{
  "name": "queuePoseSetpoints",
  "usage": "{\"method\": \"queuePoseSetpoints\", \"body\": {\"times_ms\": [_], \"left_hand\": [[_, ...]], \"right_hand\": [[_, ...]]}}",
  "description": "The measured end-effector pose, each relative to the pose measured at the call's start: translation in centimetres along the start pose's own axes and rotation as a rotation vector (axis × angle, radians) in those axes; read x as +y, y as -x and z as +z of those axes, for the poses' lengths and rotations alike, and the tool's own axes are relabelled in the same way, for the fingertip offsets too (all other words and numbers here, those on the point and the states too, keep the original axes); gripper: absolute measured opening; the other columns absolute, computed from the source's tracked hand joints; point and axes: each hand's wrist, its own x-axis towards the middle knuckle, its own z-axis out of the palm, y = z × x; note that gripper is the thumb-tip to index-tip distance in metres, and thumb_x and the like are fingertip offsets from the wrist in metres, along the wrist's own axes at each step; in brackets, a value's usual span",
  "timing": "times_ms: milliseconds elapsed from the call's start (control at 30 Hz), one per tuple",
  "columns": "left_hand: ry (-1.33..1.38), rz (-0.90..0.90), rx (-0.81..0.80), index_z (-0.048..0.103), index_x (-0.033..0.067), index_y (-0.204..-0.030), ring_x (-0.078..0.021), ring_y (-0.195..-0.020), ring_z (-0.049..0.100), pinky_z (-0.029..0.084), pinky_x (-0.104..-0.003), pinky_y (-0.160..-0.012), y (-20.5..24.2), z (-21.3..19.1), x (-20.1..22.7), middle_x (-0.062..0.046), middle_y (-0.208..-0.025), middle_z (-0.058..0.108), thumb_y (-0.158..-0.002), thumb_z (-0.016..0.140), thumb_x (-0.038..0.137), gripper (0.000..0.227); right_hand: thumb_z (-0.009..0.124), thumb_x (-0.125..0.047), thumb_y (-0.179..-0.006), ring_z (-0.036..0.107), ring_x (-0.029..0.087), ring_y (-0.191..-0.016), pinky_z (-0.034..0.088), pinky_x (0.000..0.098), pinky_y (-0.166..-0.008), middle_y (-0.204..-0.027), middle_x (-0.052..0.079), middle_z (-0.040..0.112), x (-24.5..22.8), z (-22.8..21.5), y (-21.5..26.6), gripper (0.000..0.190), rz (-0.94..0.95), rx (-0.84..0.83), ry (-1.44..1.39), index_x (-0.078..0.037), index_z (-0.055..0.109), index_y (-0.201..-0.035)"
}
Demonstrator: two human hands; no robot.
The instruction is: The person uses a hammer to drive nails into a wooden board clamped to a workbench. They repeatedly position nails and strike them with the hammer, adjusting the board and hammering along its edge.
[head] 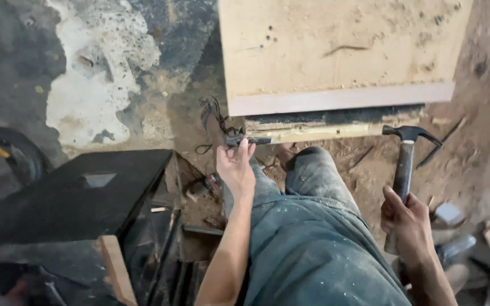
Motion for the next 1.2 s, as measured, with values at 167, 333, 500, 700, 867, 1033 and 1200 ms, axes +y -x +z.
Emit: {"method": "queuePoseSetpoints", "body": {"times_ms": [167, 333, 500, 700, 867, 1033, 1200], "left_hand": [[-0.014, -0.002, -0.012, 0.059, 0.0006, -0.098, -0.0284, -0.082, 0.080, 0.071, -0.033, -0.077, 0.2, 0.1, 0.7, -0.006, -0.083, 0.058, -0.093, 0.071, 0.025, 0.028], [0.124, -0.062, 0.054, 0.044, 0.0052, -0.080, -0.0140, -0.073, 0.065, 0.072, -0.038, -0.083, -0.7, -0.4, 0.3, -0.002, -0.070, 0.042, -0.090, 0.074, 0.021, 0.035], [0.187, -0.067, 0.068, 0.048, 0.0053, -0.082, -0.0114, -0.076, 0.062, 0.072, -0.039, -0.085, -0.8, -1.7, 0.4, -0.003, -0.074, 0.044, -0.090, 0.075, 0.024, 0.033], [0.284, -0.074, 0.179, 0.051, 0.0047, -0.083, -0.0099, -0.073, 0.056, 0.070, -0.040, -0.088, -1.2, -3.0, 1.3, 0.000, -0.072, 0.039, -0.088, 0.076, 0.023, 0.031], [0.273, -0.041, 0.138, 0.053, 0.0063, -0.079, -0.0104, -0.072, 0.060, 0.071, -0.040, -0.087, -1.7, -3.7, 1.4, 0.002, -0.071, 0.035, -0.090, 0.074, 0.019, 0.027], [0.318, -0.090, 0.126, 0.061, 0.0003, -0.094, -0.0185, -0.083, 0.072, 0.071, -0.038, -0.085, -1.8, -3.3, 1.9, -0.008, -0.083, 0.062, -0.088, 0.076, 0.015, 0.022], [0.263, -0.126, 0.147, 0.060, 0.0025, -0.091, -0.0137, -0.079, 0.069, 0.072, -0.037, -0.085, -1.7, -3.1, 1.8, -0.002, -0.074, 0.051, -0.088, 0.076, 0.020, 0.024]], "right_hand": [[0.061, -0.023, -0.106, 0.037, 0.015, -0.044, 0.030, 0.0305, -0.041, -0.057, 0.004, 0.039, -5.8, 2.6, 1.0, 0.044, -0.203, -0.095, 0.274, -0.010, 0.041, -0.069], [0.058, -0.019, -0.107, 0.034, 0.013, -0.043, 0.028, 0.0288, -0.039, -0.056, 0.002, 0.039, -10.1, 5.4, 2.3, 0.038, -0.289, -0.260, 0.391, -0.011, 0.042, -0.072], [0.060, -0.022, -0.104, 0.042, 0.015, -0.041, 0.038, 0.0304, -0.039, -0.055, 0.003, 0.049, -10.2, 6.7, 2.6, 0.033, -0.349, -0.375, 0.534, -0.010, 0.051, -0.075], [0.063, -0.021, -0.104, 0.039, 0.015, -0.043, 0.034, 0.0307, -0.040, -0.056, 0.004, 0.046, -9.8, 7.1, 2.9, 0.031, -0.293, -0.361, 0.535, -0.008, 0.049, -0.079], [0.062, -0.022, -0.104, 0.043, 0.016, -0.047, 0.040, 0.0313, -0.044, -0.065, 0.005, 0.050, -9.8, 6.7, 2.2, 0.023, -0.264, -0.347, 0.547, -0.006, 0.055, -0.090], [0.061, -0.022, -0.106, 0.043, 0.015, -0.045, 0.039, 0.0304, -0.043, -0.062, 0.004, 0.049, -10.2, 6.8, 2.3, 0.025, -0.292, -0.351, 0.558, -0.009, 0.052, -0.086], [0.062, -0.020, -0.105, 0.044, 0.015, -0.045, 0.039, 0.0301, -0.041, -0.062, 0.004, 0.049, -10.6, 7.1, 2.3, 0.024, -0.303, -0.357, 0.548, -0.007, 0.053, -0.087]]}}
